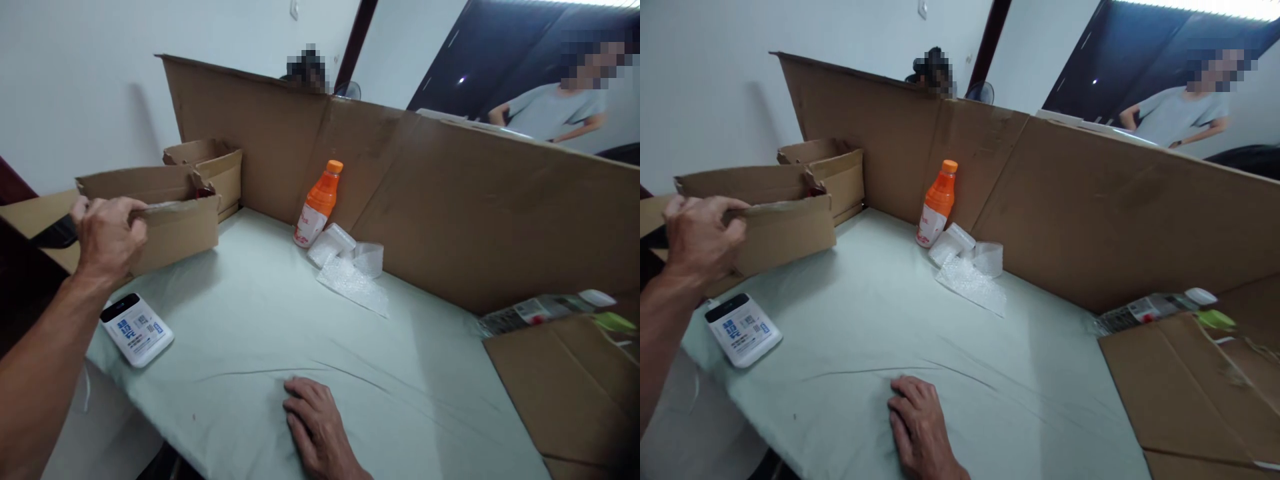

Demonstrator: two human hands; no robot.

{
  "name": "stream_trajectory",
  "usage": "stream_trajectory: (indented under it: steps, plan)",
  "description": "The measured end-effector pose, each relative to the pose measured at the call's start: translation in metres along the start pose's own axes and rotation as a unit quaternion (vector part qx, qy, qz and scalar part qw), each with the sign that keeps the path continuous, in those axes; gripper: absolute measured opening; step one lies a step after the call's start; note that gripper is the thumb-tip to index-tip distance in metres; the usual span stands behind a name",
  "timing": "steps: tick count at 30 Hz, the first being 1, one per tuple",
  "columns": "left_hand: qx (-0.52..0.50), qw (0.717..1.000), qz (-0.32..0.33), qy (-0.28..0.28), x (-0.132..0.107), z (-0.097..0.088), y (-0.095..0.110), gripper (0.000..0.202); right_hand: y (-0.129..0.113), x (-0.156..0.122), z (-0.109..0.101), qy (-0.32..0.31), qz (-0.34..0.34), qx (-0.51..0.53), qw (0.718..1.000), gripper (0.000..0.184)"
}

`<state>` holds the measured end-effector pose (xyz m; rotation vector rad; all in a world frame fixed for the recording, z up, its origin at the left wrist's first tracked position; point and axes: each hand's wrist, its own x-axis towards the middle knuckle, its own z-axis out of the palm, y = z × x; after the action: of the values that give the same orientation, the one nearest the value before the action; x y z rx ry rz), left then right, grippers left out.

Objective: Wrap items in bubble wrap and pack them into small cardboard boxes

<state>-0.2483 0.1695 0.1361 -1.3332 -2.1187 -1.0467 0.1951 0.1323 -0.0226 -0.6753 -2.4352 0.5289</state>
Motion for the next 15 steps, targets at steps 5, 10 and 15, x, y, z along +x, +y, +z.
stream_trajectory:
  steps: [5,10,15]
  plan:
    - [-0.045,0.99,0.129,-0.029,-0.066,-0.011,0.05,0.021,0.002,-0.003,0.002,0.043,0.014,0.036,0.998,0.024]
    - [-0.143,0.946,0.285,-0.053,-0.125,-0.017,0.105,0.02,0.008,-0.008,-0.02,0.151,0.051,0.043,0.986,0.027]
    - [-0.213,0.921,0.317,-0.08,-0.153,-0.027,0.126,0.029,0.019,-0.021,-0.052,0.217,0.199,0.077,0.953,0.025]
